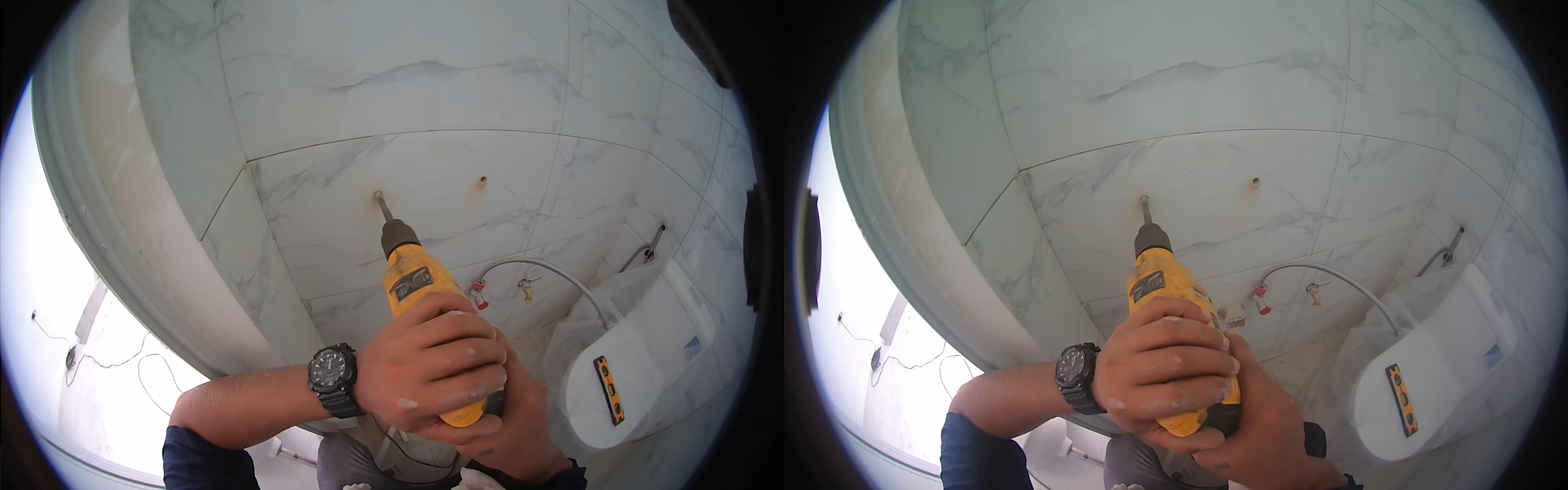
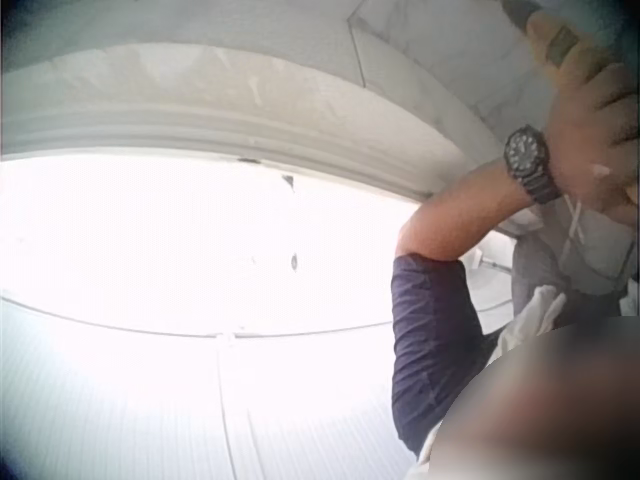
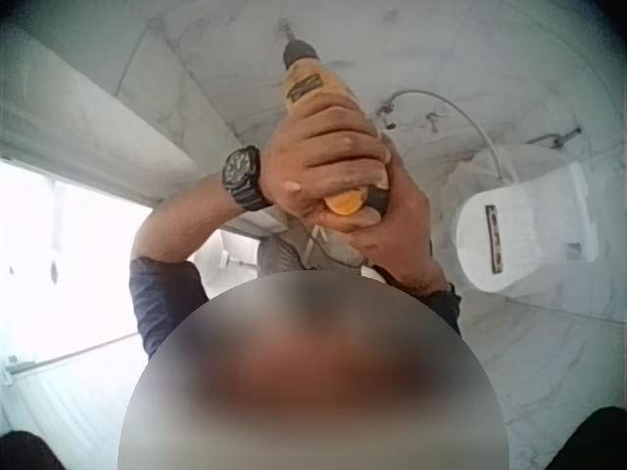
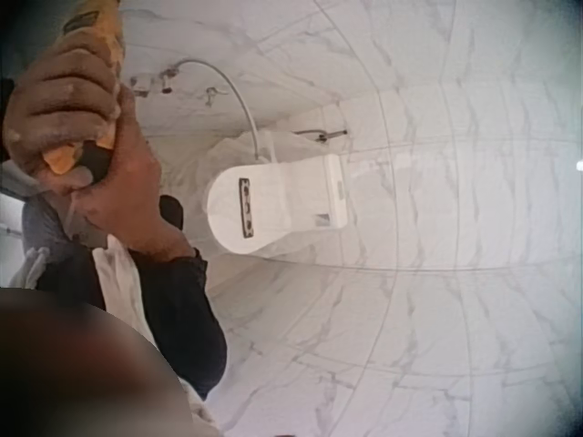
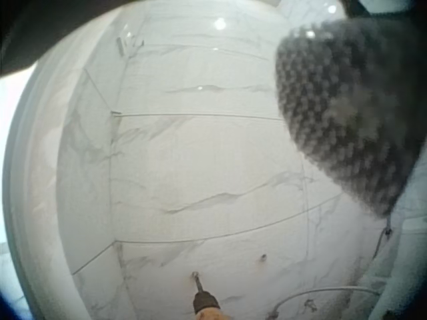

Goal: The person kneels in a tiled bathroom and uses a yellow corded drill to make holes in the wall tiles above a toilet. The person drills multiple holes in sequence, then briefly stands and moves toward a sink area before returning to the wall to continue drilling.

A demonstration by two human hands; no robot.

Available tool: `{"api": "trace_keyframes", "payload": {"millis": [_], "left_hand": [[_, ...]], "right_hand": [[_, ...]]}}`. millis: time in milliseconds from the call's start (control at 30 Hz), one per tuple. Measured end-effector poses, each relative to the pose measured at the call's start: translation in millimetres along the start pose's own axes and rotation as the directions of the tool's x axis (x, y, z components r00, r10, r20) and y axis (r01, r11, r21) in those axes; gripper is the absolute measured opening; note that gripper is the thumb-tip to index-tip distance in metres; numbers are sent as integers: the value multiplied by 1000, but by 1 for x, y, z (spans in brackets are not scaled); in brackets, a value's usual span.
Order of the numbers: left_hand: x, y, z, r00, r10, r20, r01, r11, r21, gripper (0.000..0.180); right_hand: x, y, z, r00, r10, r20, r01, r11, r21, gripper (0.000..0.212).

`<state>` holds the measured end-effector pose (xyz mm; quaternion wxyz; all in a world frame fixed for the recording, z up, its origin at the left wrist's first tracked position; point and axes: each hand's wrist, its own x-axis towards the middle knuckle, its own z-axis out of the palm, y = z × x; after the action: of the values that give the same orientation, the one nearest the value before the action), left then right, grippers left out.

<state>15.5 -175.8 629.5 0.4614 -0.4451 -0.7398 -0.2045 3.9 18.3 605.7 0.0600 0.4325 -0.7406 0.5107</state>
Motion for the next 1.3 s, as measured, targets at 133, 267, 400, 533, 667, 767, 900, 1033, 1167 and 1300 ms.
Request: {"api": "trace_keyframes", "payload": {"millis": [133,267,400,533,667,767,900,1033,1167,1300], "left_hand": [[2,1,2,1000,-4,-11,4,1000,-7,36],[3,1,2,999,-16,-28,15,1000,-9,34],[2,0,3,1000,-3,-17,3,1000,-6,35],[2,-1,3,1000,0,-5,0,1000,-6,36],[3,0,-1,999,-13,29,13,1000,3,36],[4,0,-4,999,1,51,-2,1000,20,37],[4,0,-4,998,5,64,-6,1000,15,38],[2,-1,-4,997,4,75,-4,1000,9,39],[1,-1,-5,997,3,77,-4,1000,13,40],[1,-2,-5,998,3,63,-4,1000,7,38]], "right_hand": [[1,-1,-2,1000,2,7,-2,1000,-4,87],[2,-3,-4,1000,7,23,-6,1000,-26,87],[2,-4,-5,999,30,29,-30,1000,-10,85],[3,-3,-5,999,42,34,-43,998,35,83],[4,1,-4,999,24,38,-28,995,100,82],[4,3,-6,997,23,68,-29,996,86,82],[1,4,-9,999,18,43,-17,999,-33,85],[0,4,-9,999,24,25,-22,998,-60,89],[1,5,-9,1000,21,20,-20,998,-60,91],[0,4,-6,1000,26,-14,-27,998,-64,90]]}}
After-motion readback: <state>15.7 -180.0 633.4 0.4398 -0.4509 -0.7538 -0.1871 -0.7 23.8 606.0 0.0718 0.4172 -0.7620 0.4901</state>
